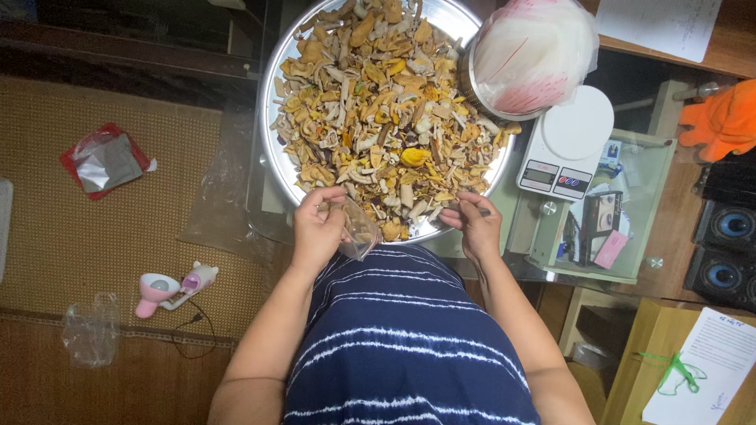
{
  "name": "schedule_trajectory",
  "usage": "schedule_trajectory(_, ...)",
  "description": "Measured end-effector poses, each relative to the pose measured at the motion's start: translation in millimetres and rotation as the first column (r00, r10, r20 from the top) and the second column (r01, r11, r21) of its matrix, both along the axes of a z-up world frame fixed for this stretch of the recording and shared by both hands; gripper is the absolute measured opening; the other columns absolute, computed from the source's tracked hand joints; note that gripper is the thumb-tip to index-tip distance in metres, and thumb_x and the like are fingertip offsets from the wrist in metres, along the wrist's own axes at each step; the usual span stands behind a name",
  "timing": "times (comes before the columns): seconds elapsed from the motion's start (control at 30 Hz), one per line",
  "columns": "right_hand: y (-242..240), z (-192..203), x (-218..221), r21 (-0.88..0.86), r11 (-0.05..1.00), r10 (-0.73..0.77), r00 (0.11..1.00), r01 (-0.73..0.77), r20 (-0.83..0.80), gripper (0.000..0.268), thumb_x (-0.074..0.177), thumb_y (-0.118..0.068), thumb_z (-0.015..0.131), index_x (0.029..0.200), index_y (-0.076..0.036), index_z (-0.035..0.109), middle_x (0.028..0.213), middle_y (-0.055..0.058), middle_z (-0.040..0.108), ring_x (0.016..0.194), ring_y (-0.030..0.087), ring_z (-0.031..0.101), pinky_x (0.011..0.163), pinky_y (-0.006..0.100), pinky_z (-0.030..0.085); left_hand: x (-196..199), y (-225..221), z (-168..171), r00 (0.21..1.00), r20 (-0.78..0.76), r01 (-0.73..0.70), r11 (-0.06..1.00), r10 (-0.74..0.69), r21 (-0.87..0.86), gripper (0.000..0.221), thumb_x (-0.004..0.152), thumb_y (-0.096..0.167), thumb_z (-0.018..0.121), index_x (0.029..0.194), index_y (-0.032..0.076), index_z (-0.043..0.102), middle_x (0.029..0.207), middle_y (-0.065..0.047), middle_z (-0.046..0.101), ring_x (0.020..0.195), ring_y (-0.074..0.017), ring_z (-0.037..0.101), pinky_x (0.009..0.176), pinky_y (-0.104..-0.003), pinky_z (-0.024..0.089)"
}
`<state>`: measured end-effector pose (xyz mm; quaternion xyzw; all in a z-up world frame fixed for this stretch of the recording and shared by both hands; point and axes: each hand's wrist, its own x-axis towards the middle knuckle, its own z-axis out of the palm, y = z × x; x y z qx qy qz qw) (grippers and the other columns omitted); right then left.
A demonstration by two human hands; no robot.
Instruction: The person fills small plastic bags with dried mushrooms from a large tray, weighs each bag on a digital scale, and seals the bags by hand before setting them aside on a table.
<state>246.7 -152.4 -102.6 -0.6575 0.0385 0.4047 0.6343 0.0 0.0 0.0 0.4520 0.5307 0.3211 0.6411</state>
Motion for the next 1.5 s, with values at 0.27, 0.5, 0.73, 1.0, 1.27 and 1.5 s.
schedule_trajectory(0.27, 13.0, 13.5, 4.3, 0.074, 0.996, 0.052, 0.998, -0.054, 0.03, 0.019, 0.096, 0.0, 0.061, 0.112, 0.007, 0.066, 0.095, 0.026, 0.069, 0.077, 0.039, 0.076, 0.072, 0.051, 0.068, 6.9, -4.7, -6.6, 0.999, 0.013, 0.043, 0.999, -0.044, 0.012, 0.036, 0.08, -0.015, 0.051, 0.11, -0.007, 0.068, 0.096, -0.022, 0.064, 0.04, -0.019, 0.062, 0.036, -0.03, 0.059)
schedule_trajectory(0.5, 21.9, 33.8, 9.1, 0.18, 0.979, 0.086, 0.996, -0.092, 0.039, 0.016, 0.095, 0.001, 0.063, 0.109, 0.007, 0.067, 0.096, 0.029, 0.071, 0.077, 0.042, 0.075, 0.07, 0.053, 0.068, 19.3, -5.2, -23.1, 0.998, 0.057, 0.019, 0.999, -0.017, -0.028, 0.036, 0.08, -0.013, 0.05, 0.11, -0.005, 0.069, 0.097, -0.024, 0.064, 0.036, -0.0204, 0.061, 0.033, -0.028, 0.057)
schedule_trajectory(0.73, 30.2, 84.9, 2.0, 0.234, 0.954, 0.175, 0.981, -0.189, 0.083, 0.015, 0.094, 0.003, 0.064, 0.108, 0.007, 0.067, 0.098, 0.031, 0.071, 0.077, 0.044, 0.075, 0.069, 0.056, 0.067, 30.4, -1.2, -28.6, 0.999, 0.034, 0.039, 0.999, -0.038, -0.016, 0.035, 0.077, -0.012, 0.051, 0.107, -0.004, 0.069, 0.096, -0.025, 0.066, 0.035, -0.0234, 0.062, 0.031, -0.029, 0.056)
schedule_trajectory(1.0, 44.1, 98.8, -34.1, -0.171, 0.632, 0.54, 0.271, -0.756, 0.796, 0.026, 0.091, -0.005, 0.066, 0.11, -0.014, 0.081, 0.096, 0.008, 0.078, 0.08, 0.025, 0.077, 0.067, 0.034, 0.064, 39.4, 0.2, -44.0, 0.999, 0.026, 0.039, 0.999, -0.039, -0.027, 0.033, 0.079, -0.011, 0.054, 0.108, -0.006, 0.069, 0.095, -0.029, 0.063, 0.037, -0.028, 0.064, 0.032, -0.031, 0.058)
schedule_trajectory(1.27, 31.8, 133.2, -30.8, -0.259, 0.532, 0.401, -0.029, -0.806, 0.916, 0.025, 0.091, -0.005, 0.059, 0.105, -0.012, 0.079, 0.102, 0.012, 0.074, 0.086, 0.031, 0.075, 0.076, 0.04, 0.062, 27.7, 8.6, -34.3, 0.999, 0.052, 0.002, 0.996, 0.002, -0.086, 0.032, 0.083, -0.007, 0.052, 0.11, -0.003, 0.069, 0.099, -0.026, 0.064, 0.038, -0.0224, 0.063, 0.032, -0.029, 0.058)
schedule_trajectory(1.5, -5.9, 116.1, 16.3, -0.208, 0.852, 0.523, 0.788, -0.48, 0.325, 0.019, 0.092, 0.004, 0.058, 0.1, 0.001, 0.075, 0.08, 0.018, 0.069, 0.067, 0.029, 0.073, 0.065, 0.044, 0.064, -3.5, 11.0, 6.5, 1.0, 0.015, -0.003, 0.997, 0.004, -0.072, 0.032, 0.086, -0.01, 0.052, 0.113, -0.005, 0.067, 0.1, -0.025, 0.064, 0.039, -0.0179, 0.062, 0.035, -0.028, 0.059)
